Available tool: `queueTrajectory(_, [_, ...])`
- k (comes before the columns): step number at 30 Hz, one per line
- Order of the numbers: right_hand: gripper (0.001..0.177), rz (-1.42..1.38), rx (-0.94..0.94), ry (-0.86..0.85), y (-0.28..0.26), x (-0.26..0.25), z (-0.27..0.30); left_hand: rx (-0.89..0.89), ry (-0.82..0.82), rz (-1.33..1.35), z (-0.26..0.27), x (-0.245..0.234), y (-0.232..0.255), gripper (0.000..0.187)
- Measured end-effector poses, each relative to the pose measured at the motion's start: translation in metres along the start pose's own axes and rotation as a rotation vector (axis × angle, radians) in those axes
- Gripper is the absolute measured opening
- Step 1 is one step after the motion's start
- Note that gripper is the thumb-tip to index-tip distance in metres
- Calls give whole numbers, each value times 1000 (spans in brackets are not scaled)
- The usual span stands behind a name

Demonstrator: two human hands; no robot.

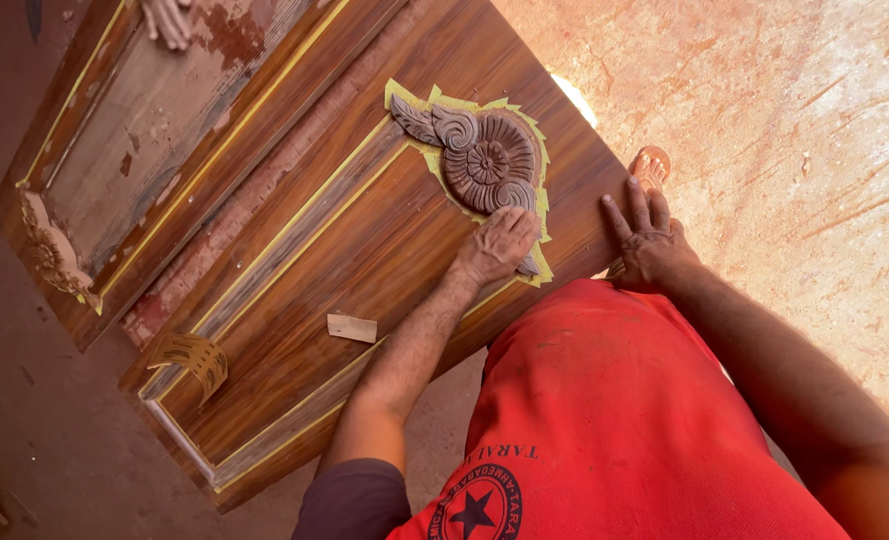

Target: The person sands a carved floral design on a wooden cabinet door using a sanding block. They repeatedly rub the sanding block over the raised relief pattern to smooth the surface.

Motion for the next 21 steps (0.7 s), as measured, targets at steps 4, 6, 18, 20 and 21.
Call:
queueTrajectory(4, [139, -69, 29, -28, 2, 11, -1, -35, -108, -88, -12, 19, -25, 23])
queueTrajectory(6, [136, -70, 26, -30, 6, 13, -1, -225, -192, -41, -18, 28, -49, 22])
queueTrajectory(18, [139, 18, 19, -28, -2, 2, -1, 199, -92, -205, -37, 8, -15, 17])
queueTrajectory(20, [137, -32, 23, -29, -2, 6, -1, 73, -151, -165, -37, 10, -17, 15])
queueTrajectory(21, [136, -64, 34, -29, 0, 10, 2, 19, -178, -141, -38, 10, -17, 14])
Point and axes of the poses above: each hand's wrist, its own z-axis away from the middle knuckle, its own x-axis out of the palm, y = z × x, the point moved 9 cm from there along -z, towards the middle knuckle, and after that the axes turned 14 degrees about -z, right-handed, at the moved point
